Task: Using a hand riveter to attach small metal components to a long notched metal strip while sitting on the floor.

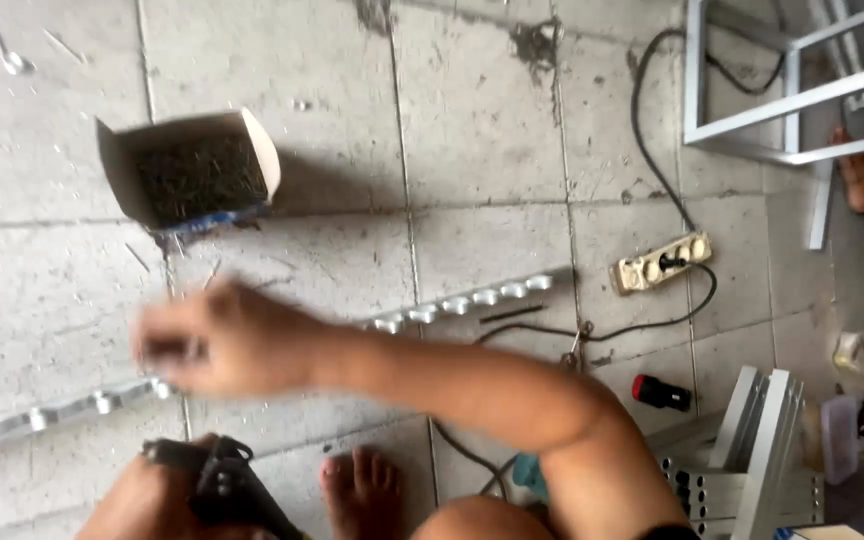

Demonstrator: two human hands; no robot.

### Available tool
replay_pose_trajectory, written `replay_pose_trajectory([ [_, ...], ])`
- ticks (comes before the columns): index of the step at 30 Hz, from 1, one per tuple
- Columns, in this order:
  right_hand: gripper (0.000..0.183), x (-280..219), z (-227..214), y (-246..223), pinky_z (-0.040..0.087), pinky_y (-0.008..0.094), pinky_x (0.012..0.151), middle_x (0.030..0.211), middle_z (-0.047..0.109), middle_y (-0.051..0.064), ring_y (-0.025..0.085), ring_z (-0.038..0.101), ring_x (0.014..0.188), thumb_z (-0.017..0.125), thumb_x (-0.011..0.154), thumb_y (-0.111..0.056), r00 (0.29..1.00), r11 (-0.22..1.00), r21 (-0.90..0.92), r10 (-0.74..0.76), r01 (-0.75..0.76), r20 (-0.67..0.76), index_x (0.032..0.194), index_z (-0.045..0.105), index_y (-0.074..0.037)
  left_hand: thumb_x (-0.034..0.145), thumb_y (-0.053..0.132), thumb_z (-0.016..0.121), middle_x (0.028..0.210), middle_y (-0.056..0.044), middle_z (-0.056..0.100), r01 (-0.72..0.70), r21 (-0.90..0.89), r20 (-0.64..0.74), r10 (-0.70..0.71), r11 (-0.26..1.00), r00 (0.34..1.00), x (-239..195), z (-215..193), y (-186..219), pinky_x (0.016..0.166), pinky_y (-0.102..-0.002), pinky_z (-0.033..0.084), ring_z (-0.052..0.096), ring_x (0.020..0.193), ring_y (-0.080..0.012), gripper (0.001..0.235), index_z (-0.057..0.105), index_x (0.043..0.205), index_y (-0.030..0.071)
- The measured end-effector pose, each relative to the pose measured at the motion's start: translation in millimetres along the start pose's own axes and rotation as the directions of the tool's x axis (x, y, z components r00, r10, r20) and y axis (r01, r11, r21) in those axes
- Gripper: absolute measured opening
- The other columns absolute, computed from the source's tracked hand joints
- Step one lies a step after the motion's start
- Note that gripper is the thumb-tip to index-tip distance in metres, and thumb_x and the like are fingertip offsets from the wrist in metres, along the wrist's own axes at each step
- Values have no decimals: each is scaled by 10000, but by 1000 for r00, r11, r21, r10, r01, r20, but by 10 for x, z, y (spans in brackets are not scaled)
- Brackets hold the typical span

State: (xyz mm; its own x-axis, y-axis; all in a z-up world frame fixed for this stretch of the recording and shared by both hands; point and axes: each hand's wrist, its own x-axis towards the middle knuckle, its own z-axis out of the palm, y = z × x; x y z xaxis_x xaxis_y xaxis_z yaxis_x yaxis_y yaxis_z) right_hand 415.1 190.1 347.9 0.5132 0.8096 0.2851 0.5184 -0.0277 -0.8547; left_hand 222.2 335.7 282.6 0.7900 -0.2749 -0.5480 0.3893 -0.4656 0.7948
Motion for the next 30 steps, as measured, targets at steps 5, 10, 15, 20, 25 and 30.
replay_pose_trajectory([
  [5, 212, -559, 257, -461, 665, 226, 657, 890, 740, 104, 189, 744, 745, 659, 883, 94, 958, 945, 183, 246, -271, 149, 1041, 616, -41, 527, 328, 920, 771, 83, 863, -146, 402, 133, 100, 904, 986, 54, 57, -97, 604, -144, 739, 859, 613, -48, 384, 782, 860, 195],
  [10, 434, -815, 384, -501, 688, 256, 759, 1087, 719, 86, 191, 742, 800, 706, 928, 50, 942, 920, 212, 335, -331, 18, 1295, 559, -128, 579, 263, 843, 718, 105, 851, -156, 391, 240, 63, 907, 969, 88, 63, 325, 592, -137, 721, 829, 600, -51, 196, 782, 765, 249],
  [15, 427, -926, 440, -527, 617, 208, 640, 1051, 761, 137, 173, 707, 746, 696, 908, 76, 947, 939, 132, 322, -318, -9, 1296, 621, -87, 615, 289, 890, 934, 22, 817, -219, 439, 356, 55, 872, 933, 181, 221, 50, 737, -189, 742, 824, 805, -128, 404, 722, 966, 182],
  [20, 385, -906, 495, -472, 462, 162, 396, 1204, 736, 223, 177, 715, 646, 651, 859, 122, 953, 943, 135, 304, -303, 17, 1226, 662, 5, 712, 316, 901, 982, -74, 775, -321, 498, 409, 108, 805, 906, 235, 307, -190, 721, -132, 755, 840, 773, -139, 467, 645, 1049, 119],
  [25, 360, -860, 470, -492, 324, 168, 355, 725, 740, 103, 89, 448, 419, 627, 894, 62, 946, 947, 66, 309, -316, 97, 1236, 689, -31, 633, 333, 950, 1123, -72, 749, -301, 521, 364, 111, 799, 925, 245, 311, -349, 919, -277, 692, 798, 981, -197, 592, 653, 1107, 139],
  [30, 361, -855, 447, -603, 626, 245, 538, 999, 767, 226, 217, 740, 660, 603, 914, -37, 933, 935, 66, 340, -349, 115, 1273, 637, -22, 780, 394, 824, 1328, -83, 640, -323, 574, 336, 143, 753, 931, 381, 444, -716, 1148, -432, 495, 615, 1301, -200, 611, 567, 1273, 141],
])
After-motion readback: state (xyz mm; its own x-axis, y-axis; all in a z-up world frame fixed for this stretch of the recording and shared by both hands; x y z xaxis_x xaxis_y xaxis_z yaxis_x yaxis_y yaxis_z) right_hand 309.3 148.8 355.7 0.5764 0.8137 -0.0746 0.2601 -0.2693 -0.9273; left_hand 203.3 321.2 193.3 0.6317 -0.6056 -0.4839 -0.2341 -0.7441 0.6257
